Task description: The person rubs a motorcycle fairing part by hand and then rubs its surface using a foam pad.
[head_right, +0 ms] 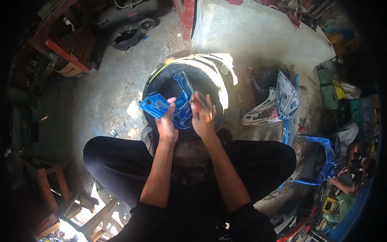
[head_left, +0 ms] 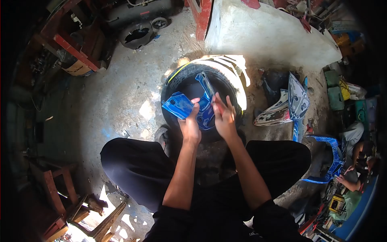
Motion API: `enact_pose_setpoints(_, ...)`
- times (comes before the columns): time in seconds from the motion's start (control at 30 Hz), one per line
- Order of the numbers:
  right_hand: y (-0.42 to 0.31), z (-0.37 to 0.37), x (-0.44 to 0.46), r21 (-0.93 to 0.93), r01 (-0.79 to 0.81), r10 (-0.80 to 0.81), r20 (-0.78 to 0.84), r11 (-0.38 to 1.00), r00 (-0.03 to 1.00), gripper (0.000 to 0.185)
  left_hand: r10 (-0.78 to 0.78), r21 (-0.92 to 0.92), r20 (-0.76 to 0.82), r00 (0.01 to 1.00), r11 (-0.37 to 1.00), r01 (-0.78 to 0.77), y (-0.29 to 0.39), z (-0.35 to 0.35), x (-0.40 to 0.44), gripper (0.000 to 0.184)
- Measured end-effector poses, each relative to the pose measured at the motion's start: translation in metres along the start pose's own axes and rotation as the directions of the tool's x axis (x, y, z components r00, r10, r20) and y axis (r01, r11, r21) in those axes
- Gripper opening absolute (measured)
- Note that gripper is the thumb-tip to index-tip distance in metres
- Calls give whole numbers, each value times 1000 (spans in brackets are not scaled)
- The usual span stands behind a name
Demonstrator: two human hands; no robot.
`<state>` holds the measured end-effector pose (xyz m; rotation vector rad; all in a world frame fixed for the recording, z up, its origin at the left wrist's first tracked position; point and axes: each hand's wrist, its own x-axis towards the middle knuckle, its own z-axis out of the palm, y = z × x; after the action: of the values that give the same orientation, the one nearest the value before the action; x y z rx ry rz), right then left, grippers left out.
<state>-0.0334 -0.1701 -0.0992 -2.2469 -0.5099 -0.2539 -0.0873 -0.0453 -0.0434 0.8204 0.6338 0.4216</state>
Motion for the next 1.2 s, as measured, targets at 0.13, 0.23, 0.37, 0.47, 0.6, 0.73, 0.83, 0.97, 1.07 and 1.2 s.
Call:
enact_pose_setpoints(0.13,-24,-8,0,-25,-35,36,39,999,999,26,-9,-35,-52,999,999,8,6,-4,6,17)
enact_pose_setpoints(0.23,-27,-6,-9,17,37,-37,24,999,999,31,34,-33,-23,999,999,-34,1,-3,8,16)
enact_pose_setpoints(0.37,7,-3,14,-31,-9,12,84,999,996,31,15,-4,8,1000,1000,-15,-1,-4,-8,16)
enact_pose_setpoints(0.47,-42,-13,-6,-136,-19,30,82,991,996,33,-8,-41,-30,1000,999,7,4,-6,7,16)
enact_pose_setpoints(0.6,-20,-4,-6,-40,-98,98,14,994,995,28,49,44,-23,999,998,-48,-4,-4,-4,18)
enact_pose_setpoints(0.73,-29,-11,-4,-19,-63,64,69,998,996,28,-2,-49,-45,999,999,0,1,-6,7,18)
enact_pose_setpoints(0.83,-40,-6,-14,-10,7,-7,22,1000,1000,31,-7,-68,-47,999,998,4,6,0,6,17)
enact_pose_setpoints(0.97,-15,-14,11,-92,-121,135,162,988,977,38,17,-30,-41,999,999,-19,-1,-2,-10,17)
enact_pose_setpoints(1.07,-43,-13,-9,-29,-103,105,112,994,988,36,25,-44,-58,998,999,-28,4,-3,11,17)
enact_pose_setpoints(1.2,-23,-3,-3,-3,-165,164,76,986,983,35,72,-18,-41,997,997,-73,-7,-4,4,18)
